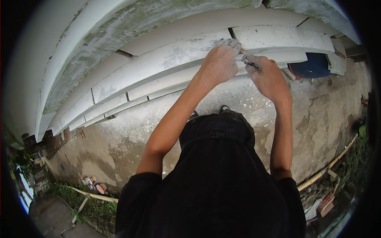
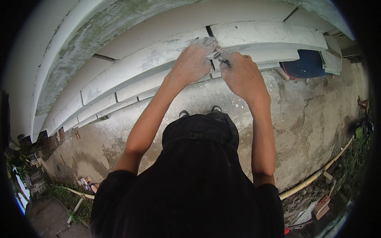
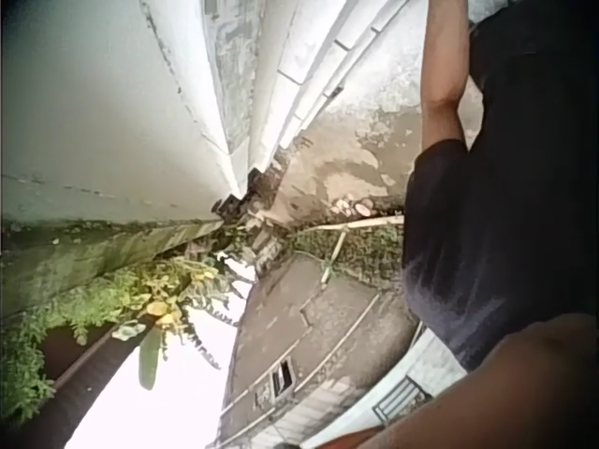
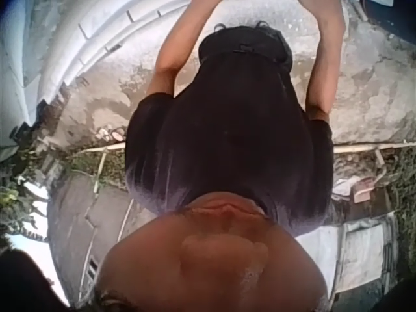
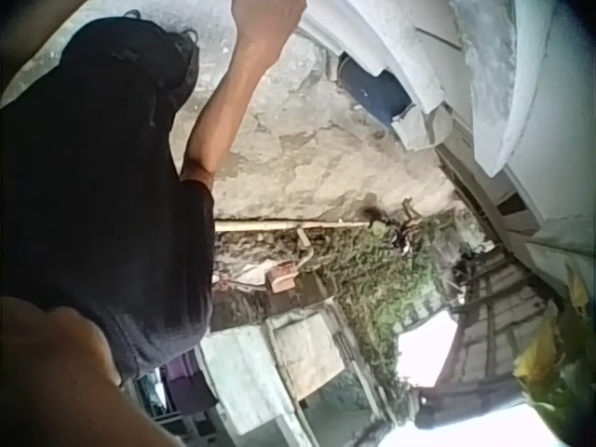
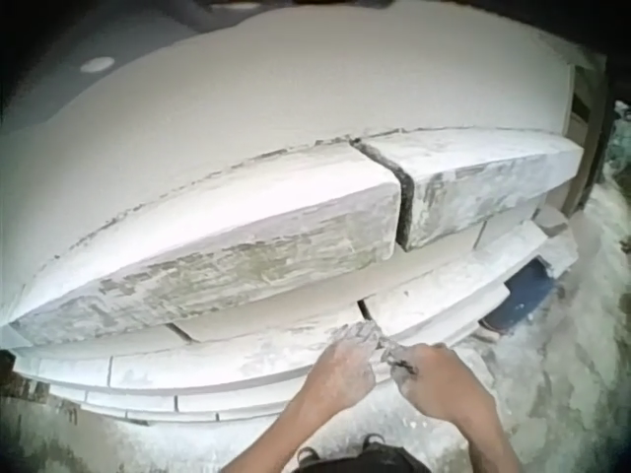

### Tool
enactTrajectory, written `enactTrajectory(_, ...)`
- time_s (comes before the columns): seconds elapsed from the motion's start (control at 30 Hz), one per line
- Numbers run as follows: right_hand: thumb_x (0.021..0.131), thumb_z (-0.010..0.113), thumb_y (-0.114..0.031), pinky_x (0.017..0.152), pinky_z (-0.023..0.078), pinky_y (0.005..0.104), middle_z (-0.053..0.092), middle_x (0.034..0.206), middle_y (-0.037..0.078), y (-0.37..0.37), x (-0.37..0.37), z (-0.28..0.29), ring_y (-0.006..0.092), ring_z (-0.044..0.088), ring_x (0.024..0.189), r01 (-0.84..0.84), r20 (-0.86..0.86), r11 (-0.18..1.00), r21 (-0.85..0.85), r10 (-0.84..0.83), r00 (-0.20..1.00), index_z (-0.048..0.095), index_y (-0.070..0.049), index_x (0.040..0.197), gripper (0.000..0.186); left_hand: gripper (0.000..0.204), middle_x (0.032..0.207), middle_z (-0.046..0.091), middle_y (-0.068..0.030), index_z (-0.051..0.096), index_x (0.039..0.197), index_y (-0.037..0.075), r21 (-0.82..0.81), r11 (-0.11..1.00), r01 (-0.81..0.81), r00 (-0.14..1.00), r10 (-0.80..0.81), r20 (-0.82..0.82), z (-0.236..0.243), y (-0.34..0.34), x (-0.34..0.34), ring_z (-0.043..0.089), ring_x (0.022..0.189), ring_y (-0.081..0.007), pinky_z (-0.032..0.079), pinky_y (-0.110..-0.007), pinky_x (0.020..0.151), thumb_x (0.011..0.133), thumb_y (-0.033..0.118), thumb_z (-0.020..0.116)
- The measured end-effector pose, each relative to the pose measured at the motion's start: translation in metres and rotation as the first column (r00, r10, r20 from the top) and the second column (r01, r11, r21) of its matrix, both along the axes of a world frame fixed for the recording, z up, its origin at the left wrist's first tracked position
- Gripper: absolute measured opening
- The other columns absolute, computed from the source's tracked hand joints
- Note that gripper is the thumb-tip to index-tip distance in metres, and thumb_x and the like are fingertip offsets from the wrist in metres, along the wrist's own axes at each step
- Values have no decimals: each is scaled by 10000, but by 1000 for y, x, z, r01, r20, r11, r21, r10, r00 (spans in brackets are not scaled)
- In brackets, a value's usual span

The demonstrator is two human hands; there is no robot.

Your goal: Scraping and smoothing concrete wall surfaces using a metal scraper tool.

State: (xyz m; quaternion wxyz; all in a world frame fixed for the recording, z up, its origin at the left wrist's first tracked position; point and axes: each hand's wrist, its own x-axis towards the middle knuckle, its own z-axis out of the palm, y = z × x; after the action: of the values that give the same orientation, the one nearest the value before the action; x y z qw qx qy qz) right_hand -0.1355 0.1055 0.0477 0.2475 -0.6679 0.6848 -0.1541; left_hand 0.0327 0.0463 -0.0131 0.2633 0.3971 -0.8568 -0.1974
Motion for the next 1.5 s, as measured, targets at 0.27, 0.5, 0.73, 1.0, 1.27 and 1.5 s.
enactTrajectory(0.27,870,575,-154,905,477,530,674,978,291,-7,-7,7,479,622,978,-61,12,998,1,61,998,696,49,1050,297,430,1161,647,-263,641,1101,-95,313,950,-27,998,10,57,15,3,-8,586,1150,-415,424,-490,1062,686,-21,556)
enactTrajectory(0.5,879,570,-161,924,477,534,669,986,318,-20,-1,1,480,623,1017,-62,48,996,60,59,997,685,66,1021,292,525,1259,616,-282,609,1203,-101,-25,999,-47,998,48,28,-1,-7,-7,559,1219,-418,392,-484,1111,689,-18,540)
enactTrajectory(0.73,877,559,-153,929,485,546,676,1019,299,-11,0,-4,487,627,1005,-56,3,997,53,56,998,669,42,1097,314,573,1328,580,-299,611,1232,-101,-74,996,-46,999,47,11,-9,-7,-6,531,1250,-439,405,-472,1105,671,-8,540)
enactTrajectory(1.0,828,572,-115,894,516,541,676,980,306,-19,4,-1,484,646,971,-95,20,993,-69,96,995,660,41,1052,286,541,1196,622,-320,640,1209,-53,-237,967,-95,995,84,-57,-23,-13,-9,555,1131,-491,440,-479,1039,682,11,540)
enactTrajectory(1.27,852,572,-120,889,517,519,689,1030,253,-4,0,-9,430,631,1024,-105,12,994,2,105,994,641,-14,1213,382,632,1409,528,-282,564,1322,-64,7,991,-132,990,131,51,-14,5,-4,457,1332,-451,326,-498,1164,694,-7,529)
enactTrajectory(1.5,873,612,-137,900,502,491,686,1002,263,1,-21,-24,434,641,989,-128,130,989,-70,136,982,622,-1,1257,408,728,1506,447,-236,482,1436,-9,95,987,-129,991,131,-5,-5,25,-11,370,1427,-403,232,-496,1236,710,-42,509)
